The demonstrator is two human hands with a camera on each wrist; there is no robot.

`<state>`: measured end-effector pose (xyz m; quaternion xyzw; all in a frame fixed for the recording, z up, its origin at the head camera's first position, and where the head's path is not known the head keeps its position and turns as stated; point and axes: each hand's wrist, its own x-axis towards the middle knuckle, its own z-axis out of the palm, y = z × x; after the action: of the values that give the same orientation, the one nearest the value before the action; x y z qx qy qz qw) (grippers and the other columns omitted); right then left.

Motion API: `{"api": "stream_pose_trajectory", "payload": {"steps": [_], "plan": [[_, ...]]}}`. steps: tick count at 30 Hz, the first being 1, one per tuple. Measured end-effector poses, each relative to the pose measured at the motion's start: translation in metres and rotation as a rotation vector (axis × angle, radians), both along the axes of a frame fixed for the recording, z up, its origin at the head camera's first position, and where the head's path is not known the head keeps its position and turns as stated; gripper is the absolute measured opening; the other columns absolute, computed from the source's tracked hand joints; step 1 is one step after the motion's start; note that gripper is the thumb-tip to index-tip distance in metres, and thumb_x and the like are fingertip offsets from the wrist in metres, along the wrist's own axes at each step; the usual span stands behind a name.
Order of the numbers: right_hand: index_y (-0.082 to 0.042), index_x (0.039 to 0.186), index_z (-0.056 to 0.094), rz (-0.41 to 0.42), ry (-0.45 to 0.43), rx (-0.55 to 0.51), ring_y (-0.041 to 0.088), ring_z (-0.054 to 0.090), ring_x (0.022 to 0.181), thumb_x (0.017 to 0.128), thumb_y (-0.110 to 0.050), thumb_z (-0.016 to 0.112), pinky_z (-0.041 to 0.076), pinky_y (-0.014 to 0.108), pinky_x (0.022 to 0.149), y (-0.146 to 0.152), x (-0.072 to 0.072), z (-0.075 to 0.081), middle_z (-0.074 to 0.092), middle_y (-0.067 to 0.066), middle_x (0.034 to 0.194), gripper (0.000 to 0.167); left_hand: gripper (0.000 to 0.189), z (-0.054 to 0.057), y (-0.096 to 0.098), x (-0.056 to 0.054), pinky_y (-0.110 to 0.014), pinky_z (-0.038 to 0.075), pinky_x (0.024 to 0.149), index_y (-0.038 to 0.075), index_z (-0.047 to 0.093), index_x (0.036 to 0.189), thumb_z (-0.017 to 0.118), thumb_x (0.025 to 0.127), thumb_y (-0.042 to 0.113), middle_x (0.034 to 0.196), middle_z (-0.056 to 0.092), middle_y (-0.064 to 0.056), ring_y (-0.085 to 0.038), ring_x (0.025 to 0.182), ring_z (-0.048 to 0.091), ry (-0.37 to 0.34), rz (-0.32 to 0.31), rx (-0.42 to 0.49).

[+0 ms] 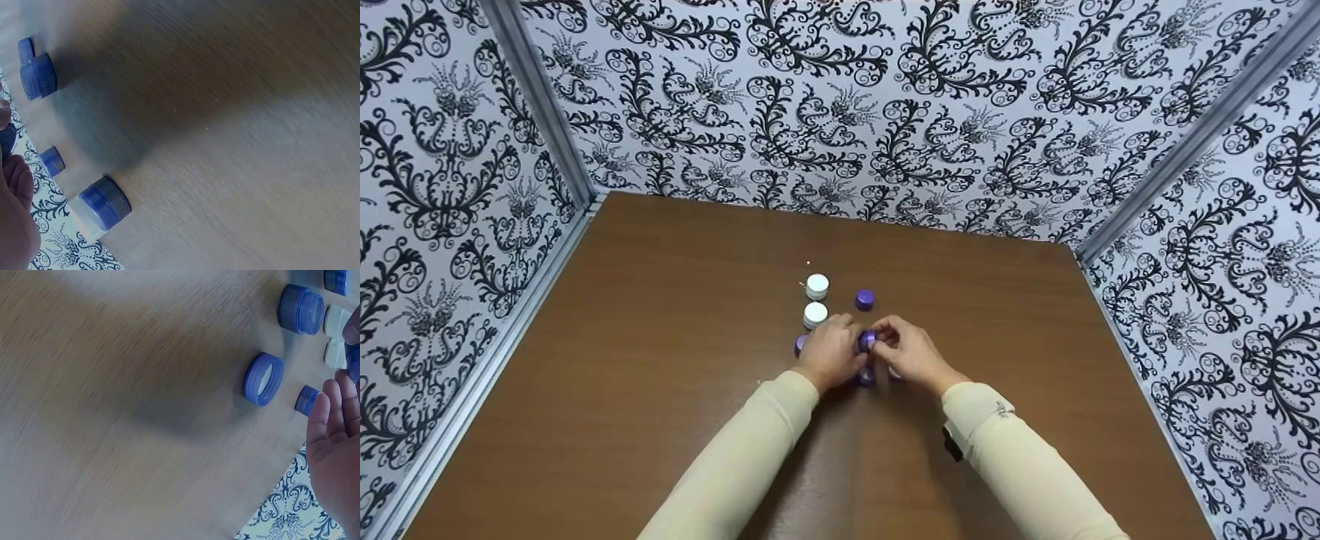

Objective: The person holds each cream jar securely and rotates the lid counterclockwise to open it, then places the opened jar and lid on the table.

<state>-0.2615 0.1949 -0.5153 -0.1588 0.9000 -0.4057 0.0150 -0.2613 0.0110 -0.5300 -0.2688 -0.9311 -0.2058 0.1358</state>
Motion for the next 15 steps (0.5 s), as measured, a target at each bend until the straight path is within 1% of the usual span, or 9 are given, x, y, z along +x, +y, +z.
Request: {"api": "stream_pose_trajectory", "payload": {"steps": [5, 7, 9, 12, 15], "plan": [[-0.009, 0.108, 0.069, -0.026, -0.012, 0.053, 0.016, 0.065, 0.088, 0.095, -0.026, 0.066, 0.051, 0.039, 0.082, 0.0008, 0.0001, 0.0014, 0.07, -0.001, 0.095, 0.021, 0.03, 0.0001, 0.0, 0.0001, -0.039, 0.053, 0.079, 0.005, 0.072, 0.097, 0.079, 0.078, 0.027, 0.094, 0.062, -0.006, -0.025, 0.089, 0.061, 0.008, 0.0, 0.004], [-0.01, 0.106, 0.07, -0.025, -0.015, 0.068, 0.015, 0.064, 0.087, 0.096, -0.028, 0.066, 0.05, 0.037, 0.08, 0.0011, -0.0002, 0.0014, 0.07, -0.002, 0.093, 0.021, 0.029, 0.0, -0.0002, 0.0002, -0.039, 0.053, 0.079, 0.005, 0.072, 0.096, 0.079, 0.078, 0.027, 0.093, 0.062, -0.006, -0.025, 0.089, 0.061, 0.011, -0.002, 0.008], [-0.01, 0.105, 0.07, -0.017, -0.017, 0.069, 0.015, 0.063, 0.085, 0.095, -0.027, 0.067, 0.05, 0.037, 0.079, 0.0012, -0.0005, 0.0011, 0.07, -0.001, 0.092, 0.02, 0.029, -0.0009, -0.0003, 0.0, -0.039, 0.053, 0.079, 0.005, 0.071, 0.096, 0.079, 0.078, 0.026, 0.093, 0.062, -0.006, -0.025, 0.088, 0.061, 0.018, -0.003, 0.008], [-0.008, 0.105, 0.069, 0.0, -0.005, 0.048, 0.016, 0.064, 0.085, 0.092, -0.02, 0.069, 0.051, 0.037, 0.079, 0.0009, -0.0009, 0.0008, 0.069, 0.0, 0.091, 0.017, 0.029, -0.0016, -0.0004, -0.0003, -0.04, 0.053, 0.078, 0.005, 0.071, 0.096, 0.079, 0.077, 0.026, 0.093, 0.062, -0.006, -0.025, 0.088, 0.061, 0.032, -0.004, 0.005], [-0.007, 0.106, 0.068, 0.011, 0.004, 0.02, 0.017, 0.066, 0.085, 0.088, -0.013, 0.07, 0.052, 0.038, 0.08, 0.0007, -0.0013, 0.0001, 0.069, 0.001, 0.092, 0.018, 0.028, -0.0018, -0.0001, -0.0004, -0.04, 0.053, 0.077, 0.005, 0.071, 0.095, 0.079, 0.078, 0.026, 0.092, 0.062, -0.006, -0.025, 0.087, 0.061, 0.041, -0.005, 0.002]]}}
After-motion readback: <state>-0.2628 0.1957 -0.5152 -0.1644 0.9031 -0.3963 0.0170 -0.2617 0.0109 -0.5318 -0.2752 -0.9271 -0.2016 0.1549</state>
